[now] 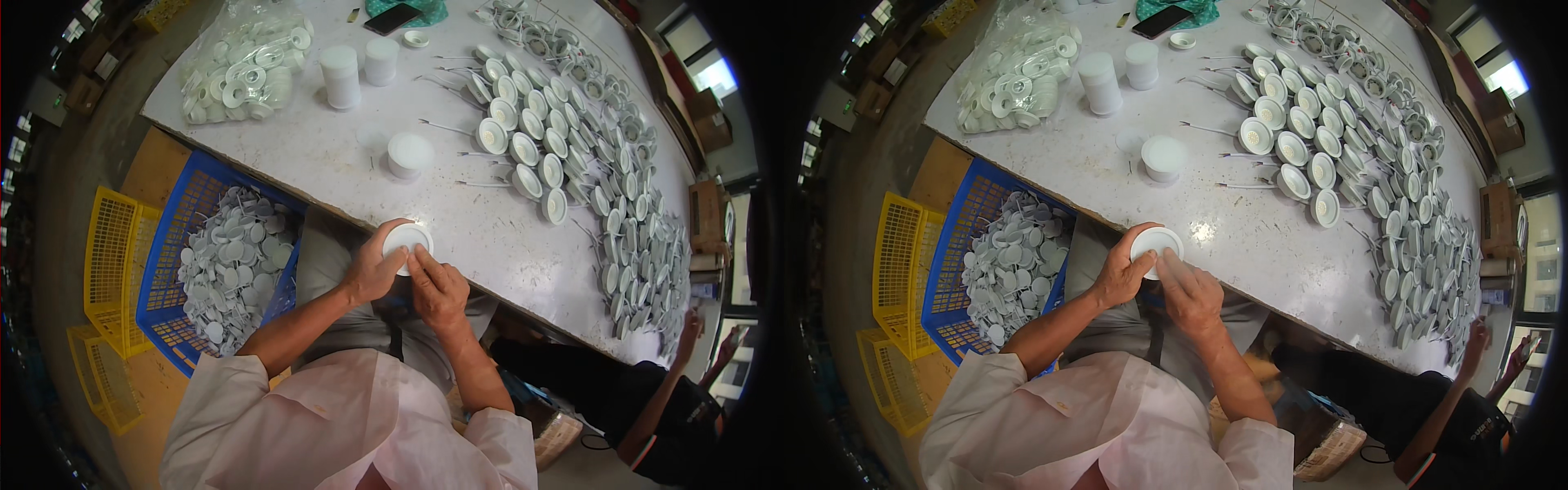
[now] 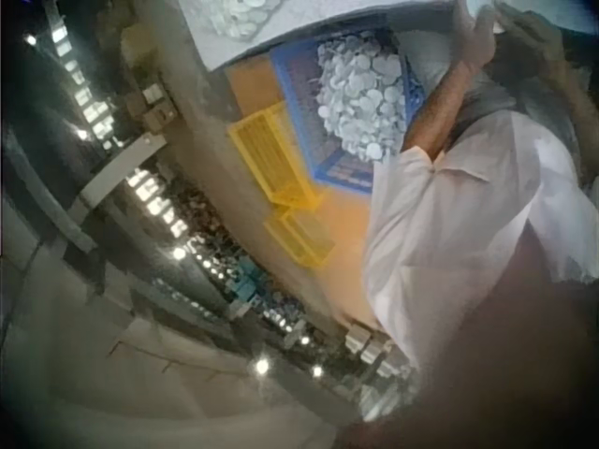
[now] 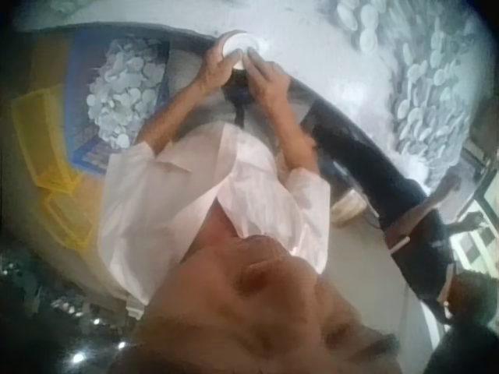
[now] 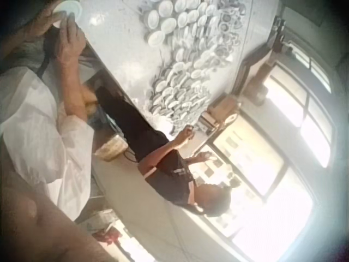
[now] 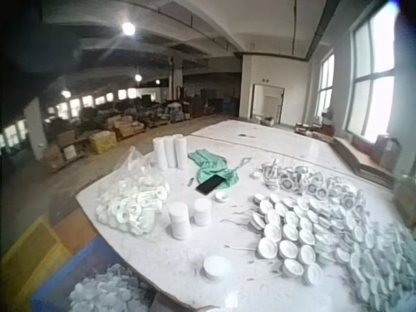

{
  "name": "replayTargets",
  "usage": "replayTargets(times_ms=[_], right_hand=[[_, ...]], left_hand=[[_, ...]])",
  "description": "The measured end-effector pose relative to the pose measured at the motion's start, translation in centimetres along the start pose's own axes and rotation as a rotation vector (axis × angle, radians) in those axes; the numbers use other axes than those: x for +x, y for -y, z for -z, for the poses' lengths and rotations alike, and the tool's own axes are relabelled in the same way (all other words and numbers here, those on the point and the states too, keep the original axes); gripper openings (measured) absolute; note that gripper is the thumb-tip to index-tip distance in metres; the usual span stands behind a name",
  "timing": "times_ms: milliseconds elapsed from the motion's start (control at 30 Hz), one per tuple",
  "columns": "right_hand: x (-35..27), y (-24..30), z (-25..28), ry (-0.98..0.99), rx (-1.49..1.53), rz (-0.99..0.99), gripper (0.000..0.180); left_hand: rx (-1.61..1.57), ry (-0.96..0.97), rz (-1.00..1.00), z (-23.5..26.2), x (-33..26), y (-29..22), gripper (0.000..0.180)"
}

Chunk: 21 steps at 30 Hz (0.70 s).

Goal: Assembling small LED ceiling lamp components by placing internal discs into the housing.

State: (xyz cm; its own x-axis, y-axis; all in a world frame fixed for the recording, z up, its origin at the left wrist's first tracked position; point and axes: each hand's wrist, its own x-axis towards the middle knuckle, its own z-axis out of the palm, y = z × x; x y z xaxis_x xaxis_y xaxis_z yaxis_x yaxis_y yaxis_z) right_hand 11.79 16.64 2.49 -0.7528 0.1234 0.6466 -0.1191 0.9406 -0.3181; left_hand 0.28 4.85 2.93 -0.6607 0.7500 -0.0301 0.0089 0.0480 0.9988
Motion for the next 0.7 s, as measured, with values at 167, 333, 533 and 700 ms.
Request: replayTargets(times_ms=[167, 333, 533, 700], right_hand=[[1.5, 1.2, 0.0, 0.067, 0.173, -0.025, 0.042], [1.4, 1.5, 0.3, 0.019, 0.252, -0.123, 0.039], [-0.7, -1.4, 1.5, -0.043, 0.135, -0.247, 0.037], [-3.2, -4.8, 4.3, -0.179, -0.068, -0.353, 0.036]], left_hand=[[-0.180, -0.038, 0.070, 1.7, -0.8, 1.4, 0.040], [-0.330, -0.403, 0.068, 7.5, -2.4, 5.6, 0.032], [-0.048, -0.818, 0.358, 20.2, -5.9, 12.2, 0.034], [0.042, -0.787, 0.638, 30.9, -12.4, 23.2, 0.033]])
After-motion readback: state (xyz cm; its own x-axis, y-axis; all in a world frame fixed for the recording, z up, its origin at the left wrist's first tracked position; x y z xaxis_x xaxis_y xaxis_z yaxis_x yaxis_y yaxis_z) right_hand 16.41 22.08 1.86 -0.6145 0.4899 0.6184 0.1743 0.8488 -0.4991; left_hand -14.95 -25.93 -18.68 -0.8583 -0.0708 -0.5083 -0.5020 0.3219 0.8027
